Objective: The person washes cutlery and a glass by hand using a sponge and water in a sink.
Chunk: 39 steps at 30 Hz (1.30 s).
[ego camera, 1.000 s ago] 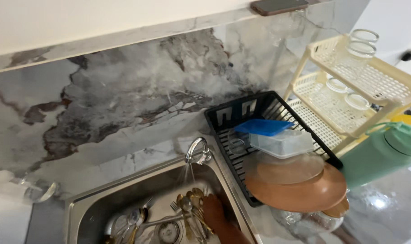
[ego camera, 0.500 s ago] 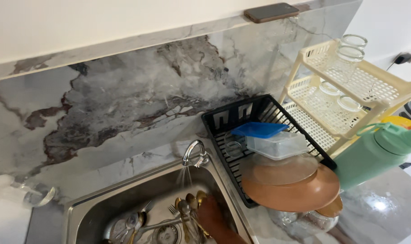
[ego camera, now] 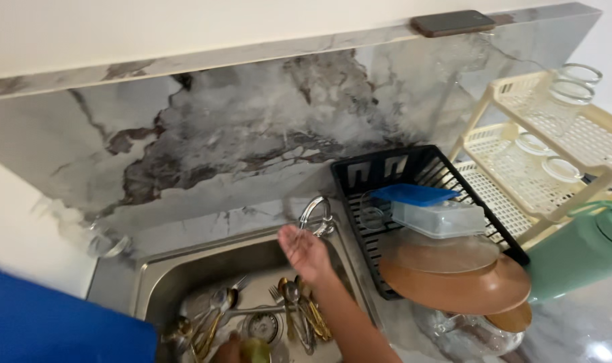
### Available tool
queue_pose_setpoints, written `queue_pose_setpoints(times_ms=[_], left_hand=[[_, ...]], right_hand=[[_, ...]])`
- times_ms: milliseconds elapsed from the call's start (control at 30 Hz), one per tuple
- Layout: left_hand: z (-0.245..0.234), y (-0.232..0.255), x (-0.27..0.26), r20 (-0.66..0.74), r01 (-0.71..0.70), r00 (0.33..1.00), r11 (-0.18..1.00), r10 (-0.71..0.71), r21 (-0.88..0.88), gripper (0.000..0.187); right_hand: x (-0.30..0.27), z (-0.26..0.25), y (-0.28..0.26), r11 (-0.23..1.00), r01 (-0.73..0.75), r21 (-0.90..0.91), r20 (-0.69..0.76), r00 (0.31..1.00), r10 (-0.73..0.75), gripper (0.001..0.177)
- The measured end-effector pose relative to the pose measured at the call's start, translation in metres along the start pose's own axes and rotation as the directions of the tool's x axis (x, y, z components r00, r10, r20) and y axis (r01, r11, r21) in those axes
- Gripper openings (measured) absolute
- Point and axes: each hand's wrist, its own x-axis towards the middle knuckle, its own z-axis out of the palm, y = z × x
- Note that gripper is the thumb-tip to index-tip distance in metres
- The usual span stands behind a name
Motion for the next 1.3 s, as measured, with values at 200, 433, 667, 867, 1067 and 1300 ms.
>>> queue_pose_setpoints(times_ms=[200, 433, 667, 867, 1067, 1300], left_hand=[[0.025, 0.088, -0.035, 0.051, -0.764, 0.547, 0.474, 0.835, 0.438, 0.005], [0.063, 0.207, -0.120, 0.246, -0.343, 0.713, 0.633, 0.656, -0.694, 0.045], [0.052, 0.227, -0.148, 0.210, -0.260, 0.736, 0.556, 0.643, -0.790, 0.032], [0.055, 0.239, -0.147, 0.123, -0.417, 0.712, 0.557, 0.692, -0.718, 0.032], [0.059, 0.243, -0.152, 0.006, -0.556, 0.667, 0.503, 0.745, -0.662, 0.008], [0.091, 0.255, -0.113, -0.079, -0.482, 0.799, 0.556, 0.596, -0.678, 0.016]], right_hand=[[-0.031, 0.031, -0.022, 0.901, -0.094, -0.424, -0.047, 0.996, 0.082, 0.024], [-0.057, 0.044, -0.090, -0.237, 0.245, -0.940, 0.226, 0.969, 0.104, 0.028], [-0.023, 0.028, -0.179, -0.805, -0.291, -0.516, 0.162, 0.890, -0.426, 0.029], [0.000, 0.003, -0.184, -0.852, -0.375, -0.365, 0.143, 0.882, -0.449, 0.020], [-0.017, 0.007, -0.182, -0.798, -0.410, -0.442, 0.233, 0.807, -0.543, 0.020], [-0.141, 0.070, -0.126, -0.754, 0.112, -0.647, 0.647, 0.603, -0.466, 0.012]])
